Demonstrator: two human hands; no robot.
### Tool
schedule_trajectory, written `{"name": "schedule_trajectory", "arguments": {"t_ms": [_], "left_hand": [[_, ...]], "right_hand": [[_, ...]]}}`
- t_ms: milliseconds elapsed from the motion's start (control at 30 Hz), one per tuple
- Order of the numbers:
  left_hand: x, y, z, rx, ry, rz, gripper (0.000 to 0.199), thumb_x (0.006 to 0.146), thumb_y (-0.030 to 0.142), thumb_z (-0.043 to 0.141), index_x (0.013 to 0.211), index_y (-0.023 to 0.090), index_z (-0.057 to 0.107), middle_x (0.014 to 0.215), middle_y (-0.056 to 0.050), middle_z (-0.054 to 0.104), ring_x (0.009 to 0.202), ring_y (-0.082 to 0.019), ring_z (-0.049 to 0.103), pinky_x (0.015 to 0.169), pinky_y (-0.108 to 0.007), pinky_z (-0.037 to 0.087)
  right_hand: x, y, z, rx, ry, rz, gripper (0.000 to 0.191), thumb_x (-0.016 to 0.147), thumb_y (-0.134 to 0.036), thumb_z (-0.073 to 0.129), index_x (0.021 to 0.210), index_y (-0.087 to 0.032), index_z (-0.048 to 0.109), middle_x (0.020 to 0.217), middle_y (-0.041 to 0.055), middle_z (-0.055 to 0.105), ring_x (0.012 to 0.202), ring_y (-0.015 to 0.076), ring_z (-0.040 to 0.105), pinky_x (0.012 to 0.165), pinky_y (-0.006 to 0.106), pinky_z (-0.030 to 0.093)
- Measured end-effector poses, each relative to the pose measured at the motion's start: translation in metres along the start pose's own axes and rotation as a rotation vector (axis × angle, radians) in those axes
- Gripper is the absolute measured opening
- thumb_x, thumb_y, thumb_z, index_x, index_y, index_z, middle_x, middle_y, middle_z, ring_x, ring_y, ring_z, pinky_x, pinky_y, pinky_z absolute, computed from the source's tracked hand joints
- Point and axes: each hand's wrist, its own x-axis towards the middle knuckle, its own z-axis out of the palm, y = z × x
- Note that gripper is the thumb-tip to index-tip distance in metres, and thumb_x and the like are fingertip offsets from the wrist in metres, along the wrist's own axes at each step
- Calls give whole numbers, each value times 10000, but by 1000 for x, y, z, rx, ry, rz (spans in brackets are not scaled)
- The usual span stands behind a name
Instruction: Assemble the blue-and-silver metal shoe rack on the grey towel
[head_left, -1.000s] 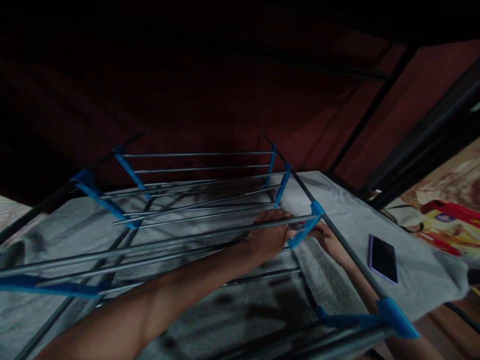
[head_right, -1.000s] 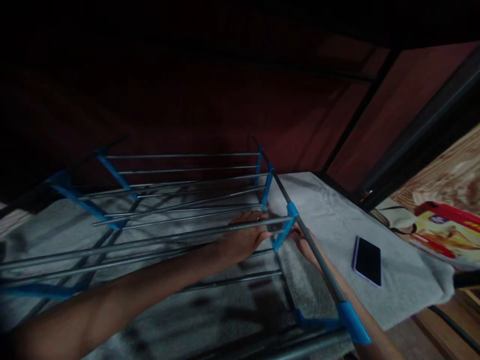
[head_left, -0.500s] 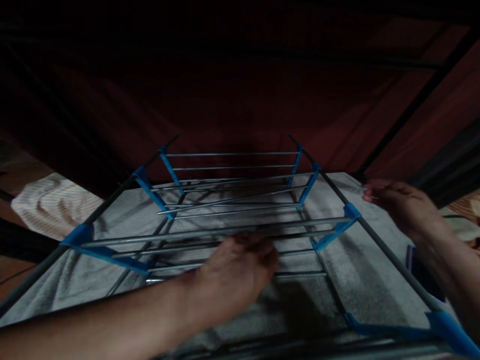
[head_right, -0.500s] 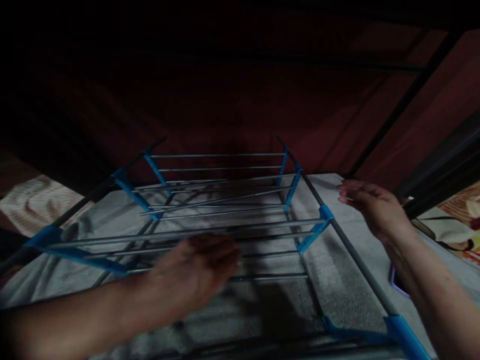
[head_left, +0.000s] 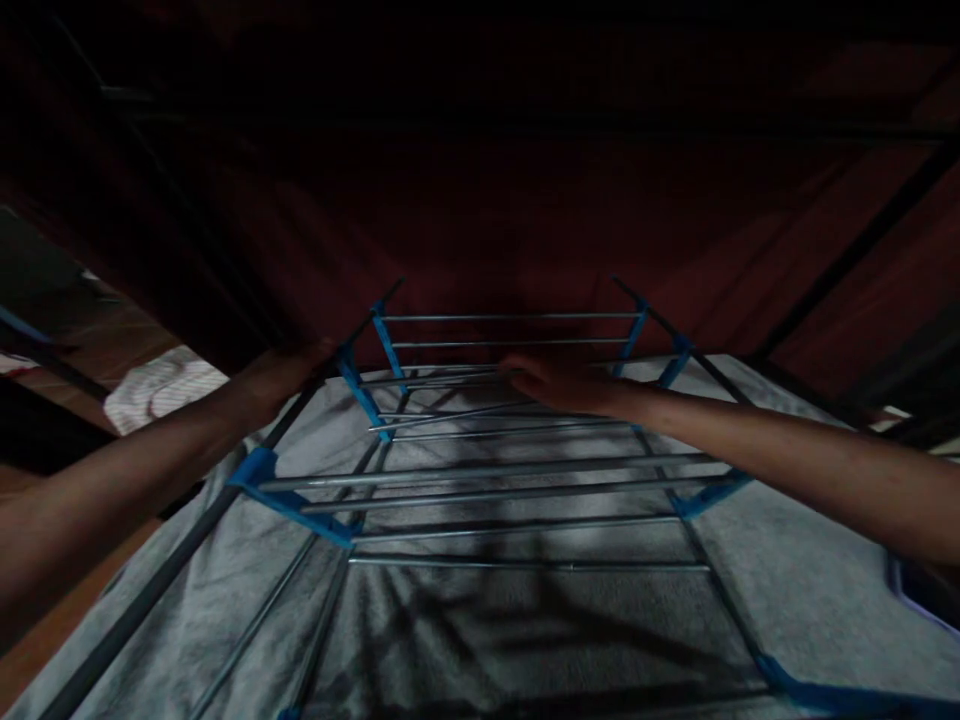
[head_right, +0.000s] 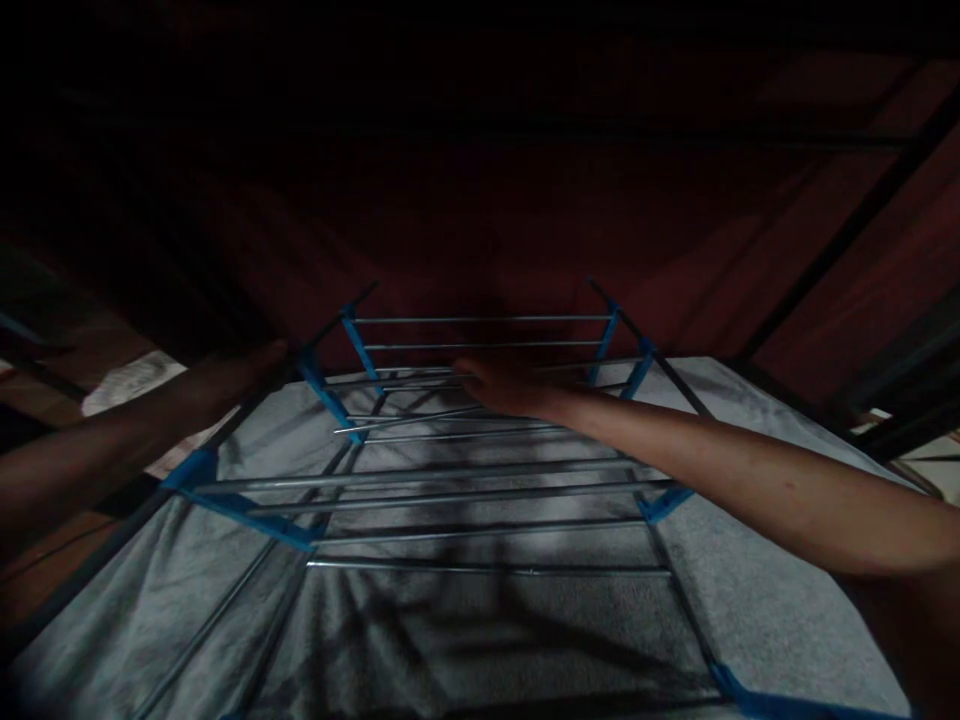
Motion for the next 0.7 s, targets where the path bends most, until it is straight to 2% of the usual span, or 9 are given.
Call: {"name": "schedule_trajectory", "arguments": {"t_ms": [67,133,200,300,467,700], "left_hand": [[2,-6,6,4,44,-84,267,923,396,619,1034,166,699,889,-25,739,875,-198,651,715,-298,516],[8,-8,9,-56,31,-127,270,929,388,610,1056,165,691,872,-38,744,803,-194,660,720,-326,534],[19,-10,9,-122,0,-164,248,939,384,595,986,159,689,798,-38,730,708,-179,647,708,-329,541],[38,-15,9,-120,-17,-151,239,936,358,602,832,153,668,693,-29,689,619,-143,608,673,-269,523],[52,-29,16,-116,-72,-82,227,914,366,604,930,150,672,685,-44,696,644,-166,650,713,-286,541],[48,-34,16,-95,-79,-48,154,849,320,597,867,182,664,693,-53,710,660,-187,657,691,-306,528]], "right_hand": [[31,-8,31,-90,-12,-84,318,961,-139,497,1248,-127,631,1298,133,664,1212,227,604,1055,404,445],[60,-15,60,-162,-6,-144,300,960,-145,518,1240,-117,623,1308,148,648,1236,242,580,1075,421,425],[85,-20,85,-215,-21,-153,285,968,-171,527,1232,-113,618,1296,154,647,1230,253,581,1062,424,437],[114,-29,111,-261,-62,-130,300,993,-228,512,1259,-116,593,1292,155,647,1189,257,610,995,405,489],[138,-45,123,-247,-62,-144,262,1033,-253,447,1202,-133,609,1191,121,704,1095,235,664,905,359,525],[138,-46,122,-226,-40,-145,315,1052,-341,410,1135,-142,641,1123,136,727,1019,250,692,833,354,524]]}}
